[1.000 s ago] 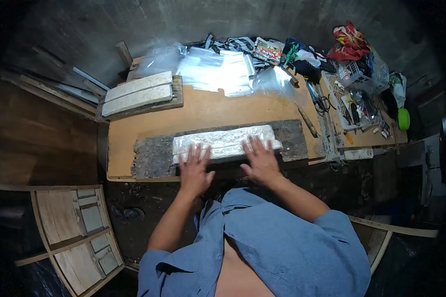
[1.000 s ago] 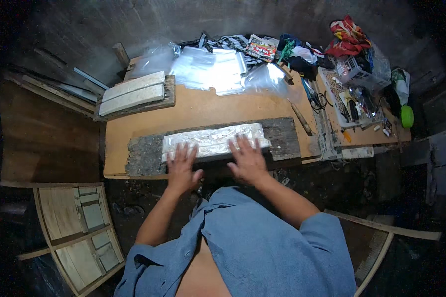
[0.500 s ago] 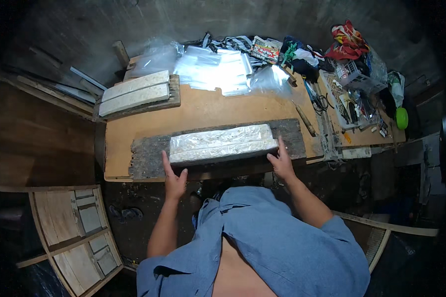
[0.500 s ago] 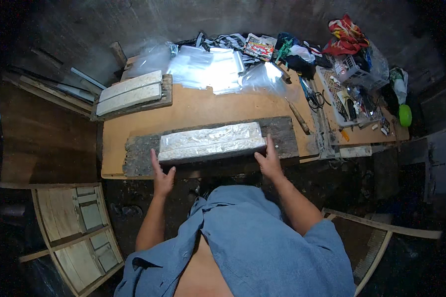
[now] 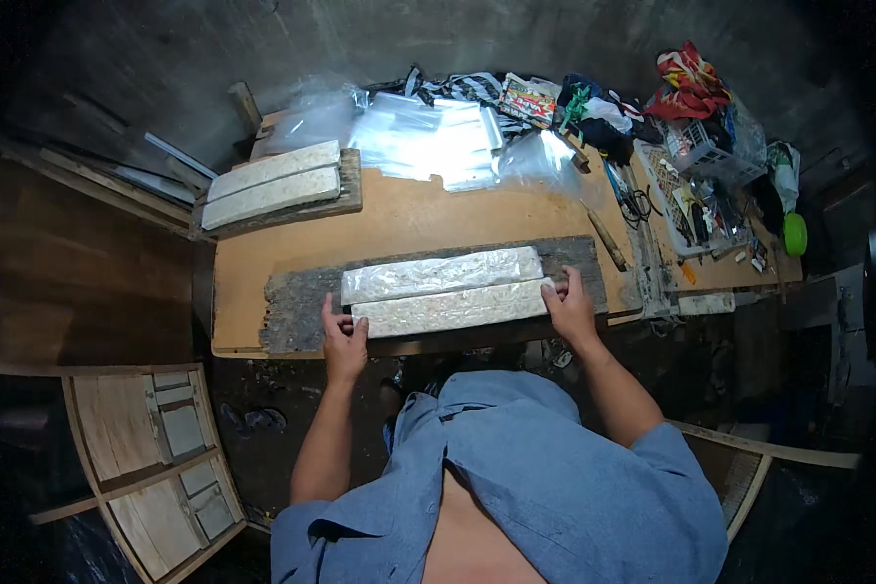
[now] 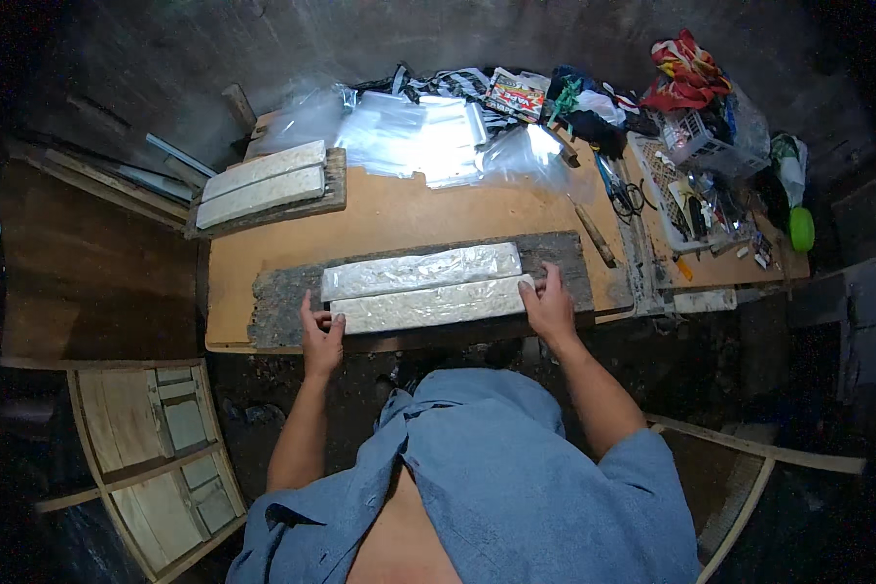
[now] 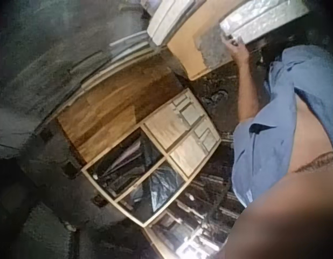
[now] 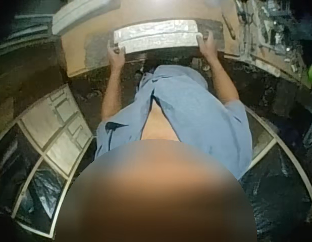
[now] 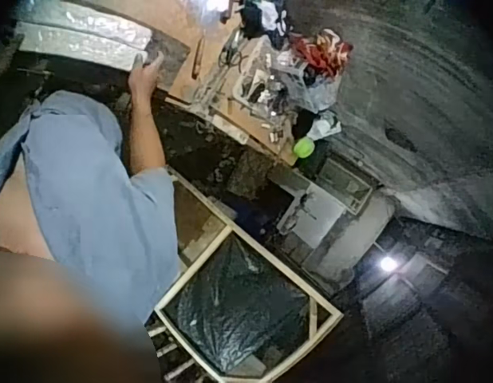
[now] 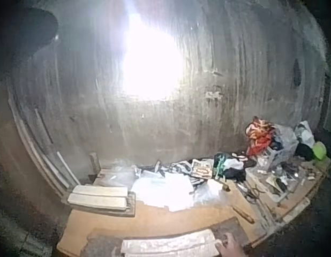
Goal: The person cleans wood boards with a brush by hand and places white blocks of tempeh onto the boards before sliding them into a large drying rack.
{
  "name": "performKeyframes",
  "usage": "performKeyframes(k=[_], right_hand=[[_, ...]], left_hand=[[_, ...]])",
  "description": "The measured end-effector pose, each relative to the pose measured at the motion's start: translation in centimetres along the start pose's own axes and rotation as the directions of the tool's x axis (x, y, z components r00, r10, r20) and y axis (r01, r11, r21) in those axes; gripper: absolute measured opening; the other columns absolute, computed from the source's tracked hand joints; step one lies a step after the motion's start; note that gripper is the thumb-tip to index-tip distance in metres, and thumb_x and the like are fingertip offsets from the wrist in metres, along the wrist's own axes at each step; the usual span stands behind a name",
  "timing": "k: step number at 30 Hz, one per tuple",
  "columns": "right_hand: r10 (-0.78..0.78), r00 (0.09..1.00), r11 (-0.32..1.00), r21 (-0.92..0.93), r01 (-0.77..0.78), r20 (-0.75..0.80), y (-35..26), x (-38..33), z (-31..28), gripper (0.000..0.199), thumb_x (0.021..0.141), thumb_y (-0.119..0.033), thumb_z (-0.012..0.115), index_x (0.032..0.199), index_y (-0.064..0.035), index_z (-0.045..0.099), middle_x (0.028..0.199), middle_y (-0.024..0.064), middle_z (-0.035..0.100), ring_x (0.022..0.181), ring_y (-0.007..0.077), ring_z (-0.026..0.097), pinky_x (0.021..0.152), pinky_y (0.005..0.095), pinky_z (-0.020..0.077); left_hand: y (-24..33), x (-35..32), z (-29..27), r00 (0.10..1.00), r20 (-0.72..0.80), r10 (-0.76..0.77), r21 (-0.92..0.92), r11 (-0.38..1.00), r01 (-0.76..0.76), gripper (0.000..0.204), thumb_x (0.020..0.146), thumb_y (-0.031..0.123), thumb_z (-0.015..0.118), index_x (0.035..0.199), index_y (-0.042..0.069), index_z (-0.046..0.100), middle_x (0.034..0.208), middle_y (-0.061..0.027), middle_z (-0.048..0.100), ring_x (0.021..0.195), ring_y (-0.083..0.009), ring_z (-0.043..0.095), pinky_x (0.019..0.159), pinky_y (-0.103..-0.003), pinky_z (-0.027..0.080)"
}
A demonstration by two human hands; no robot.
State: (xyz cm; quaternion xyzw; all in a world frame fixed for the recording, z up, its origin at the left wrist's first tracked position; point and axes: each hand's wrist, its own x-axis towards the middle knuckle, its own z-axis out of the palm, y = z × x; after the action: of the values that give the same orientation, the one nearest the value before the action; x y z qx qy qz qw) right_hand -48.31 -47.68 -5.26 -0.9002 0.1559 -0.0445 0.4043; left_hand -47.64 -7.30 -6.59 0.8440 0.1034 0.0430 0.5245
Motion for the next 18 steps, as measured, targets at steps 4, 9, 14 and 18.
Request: performKeyframes(k=[4,9,14,18], right_hand=[[-0.367,0.928,0.920,-0.170,0.354,-0.055,-0.8,2.0,0.3,0.065,0.081,-0.037,0.071,0.133,-0.0049,0.048,0.127,0.0188,0.055,0.120,0.0366,0.049,0.102,0.0512,0.0352],[-0.472,0.825,0.768,-0.315,0.558,0.310,-4.7,5.6,1.8,0.071,0.080,-0.045,0.071,0.136,-0.0075,0.048,0.134,0.0172,0.053,0.130,0.0336,0.044,0.112,0.0540,0.0245],[-0.281,0.816,0.813,-0.326,0.482,0.505,-5.9,7.3,2.2,0.077,0.080,-0.051,0.070,0.141,-0.0111,0.045,0.138,0.0146,0.051,0.134,0.0320,0.042,0.117,0.0554,0.0132],[-0.279,0.824,0.805,-0.348,0.481,0.493,-6.0,8.4,2.7,0.076,0.080,-0.051,0.069,0.141,-0.0121,0.045,0.137,0.0137,0.052,0.132,0.0324,0.043,0.118,0.0555,0.0121]], left_hand=[[1.9,1.1,0.2,0.970,-0.054,0.237,0.353,0.913,-0.203,0.076,0.083,0.026,0.072,0.148,0.013,0.034,0.123,-0.0184,0.056,0.114,-0.0324,0.054,0.098,-0.045,0.041],[4.0,4.9,1.1,0.896,0.276,0.347,0.529,0.723,-0.443,0.075,0.075,0.037,0.076,0.141,0.016,0.046,0.140,-0.0122,0.048,0.136,-0.0363,0.035,0.109,-0.054,0.023],[4.7,6.8,1.7,0.898,0.377,0.226,0.594,0.684,-0.422,0.074,0.076,0.042,0.075,0.140,0.017,0.047,0.142,-0.0104,0.048,0.138,-0.0346,0.034,0.109,-0.056,0.019],[4.4,8.7,2.3,0.895,0.381,0.233,0.614,0.660,-0.433,0.073,0.077,0.042,0.075,0.140,0.016,0.047,0.139,-0.0111,0.049,0.136,-0.0331,0.036,0.110,-0.057,0.019]])
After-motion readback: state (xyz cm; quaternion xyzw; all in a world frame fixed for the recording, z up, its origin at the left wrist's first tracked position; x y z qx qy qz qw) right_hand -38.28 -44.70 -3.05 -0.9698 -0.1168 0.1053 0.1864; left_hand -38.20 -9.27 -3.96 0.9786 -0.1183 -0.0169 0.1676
